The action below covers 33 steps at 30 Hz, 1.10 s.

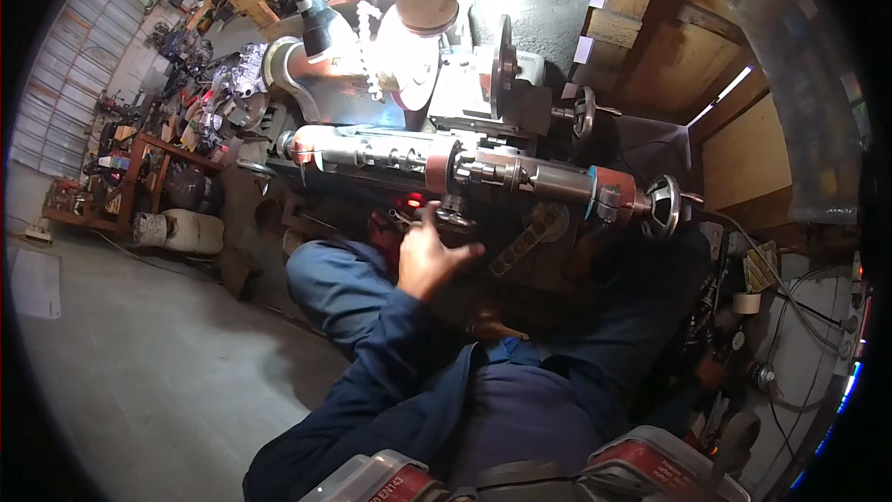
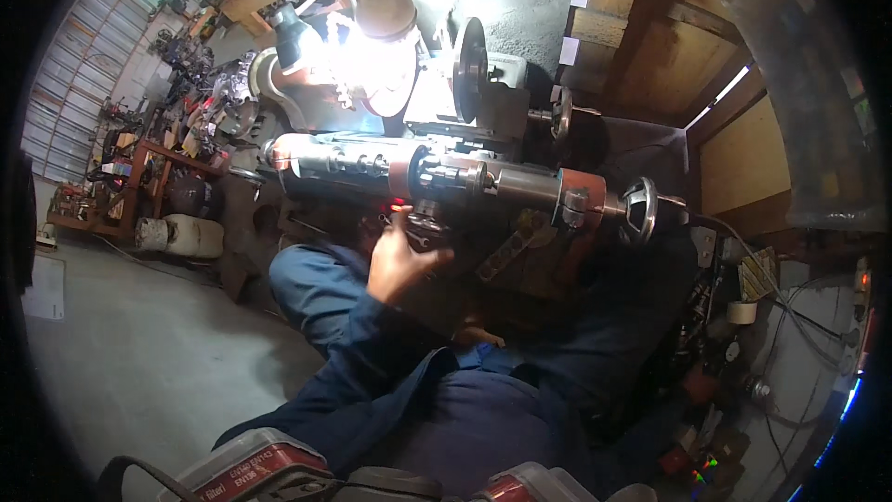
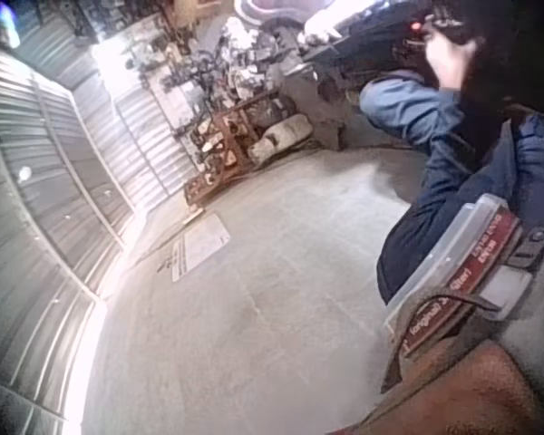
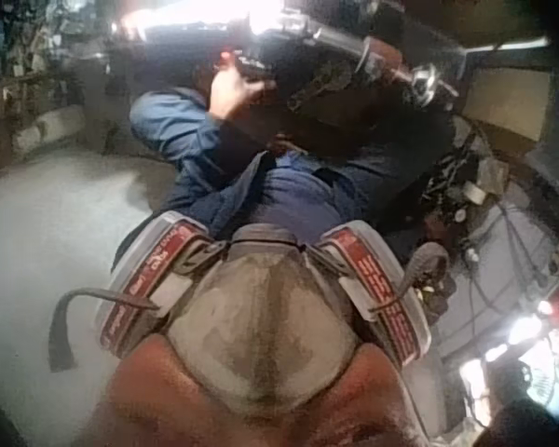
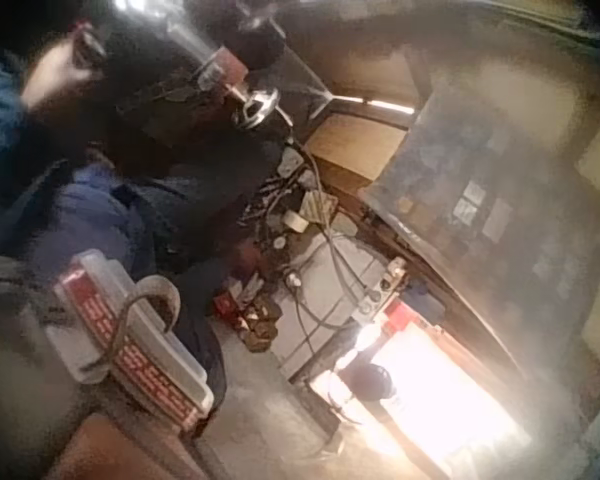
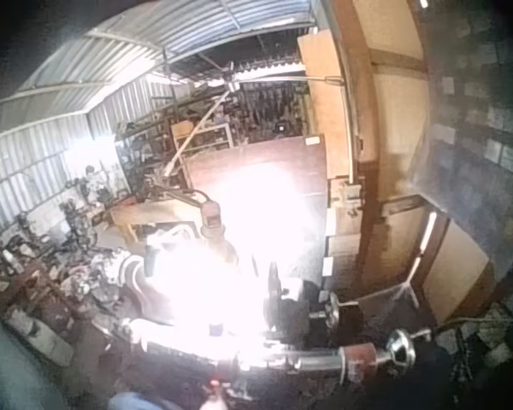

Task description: The person operates a specialized grinding machine to shape a camshaft, adjusting multiple dials and levers to control the machine's movement. They periodically wipe the camshaft with a cloth and monitor its position relative to the spinning grinding wheel.

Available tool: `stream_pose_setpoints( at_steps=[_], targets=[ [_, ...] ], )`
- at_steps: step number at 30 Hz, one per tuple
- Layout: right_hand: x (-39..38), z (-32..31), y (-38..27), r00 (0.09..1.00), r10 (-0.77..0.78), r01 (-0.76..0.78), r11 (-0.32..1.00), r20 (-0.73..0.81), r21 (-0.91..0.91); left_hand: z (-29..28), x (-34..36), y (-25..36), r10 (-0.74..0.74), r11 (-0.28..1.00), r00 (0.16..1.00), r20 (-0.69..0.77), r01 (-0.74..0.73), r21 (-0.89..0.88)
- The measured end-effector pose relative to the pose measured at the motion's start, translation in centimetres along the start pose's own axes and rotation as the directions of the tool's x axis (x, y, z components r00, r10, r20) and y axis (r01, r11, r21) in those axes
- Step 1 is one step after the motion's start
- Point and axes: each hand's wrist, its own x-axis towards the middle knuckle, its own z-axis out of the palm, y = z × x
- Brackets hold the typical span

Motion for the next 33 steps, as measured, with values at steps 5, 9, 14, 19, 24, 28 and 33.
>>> stream_pose_setpoints(
  at_steps=[5, 9, 14, 19, 24, 28, 33],
  targets=[
    [4.3, -12.1, -6.8, 0.551, 0.284, 0.211, 0.862, -0.785, 0.461, 0.9, 2.0, -6.2, -0.378, -0.305, 0.7, 0.606, 0.524, -0.795],
    [2.1, -32.1, -20.1, 0.707, -0.253, 0.67, -0.059, -0.661, 0.74, 2.9, 2.7, -5.3, -0.045, -0.491, 0.745, 0.665, 0.564, -0.664],
    [5.6, -39.3, -36.4, 0.245, -0.852, 0.588, -0.249, -0.463, 0.769, 3.4, 2.8, -4.4, -0.033, -0.585, 0.783, 0.621, 0.488, -0.648],
    [5.8, -37.2, -45.0, 0.198, -0.897, 0.73, -0.133, -0.395, 0.67, 7.6, 1.9, -7.0, -0.097, -0.303, 0.924, 0.37, 0.326, -0.895],
    [2.0, -39.0, -44.1, -0.023, -0.995, 0.753, -0.083, -0.1, 0.652, 9.1, 1.0, -2.8, -0.428, 0.683, 0.841, -0.332, 0.061, -0.727],
    [2.1, -34.5, -47.0, -0.095, -0.989, 0.898, -0.136, -0.117, 0.419, 9.9, 2.0, -2.4, -0.436, 0.691, 0.835, -0.336, 0.071, -0.719],
    [8.2, -36.9, -48.5, 0.045, -0.841, 0.91, -0.189, -0.54, 0.37, 10.4, 2.9, -4.3, -0.481, 0.674, 0.809, -0.338, 0.095, -0.733]
  ],
)
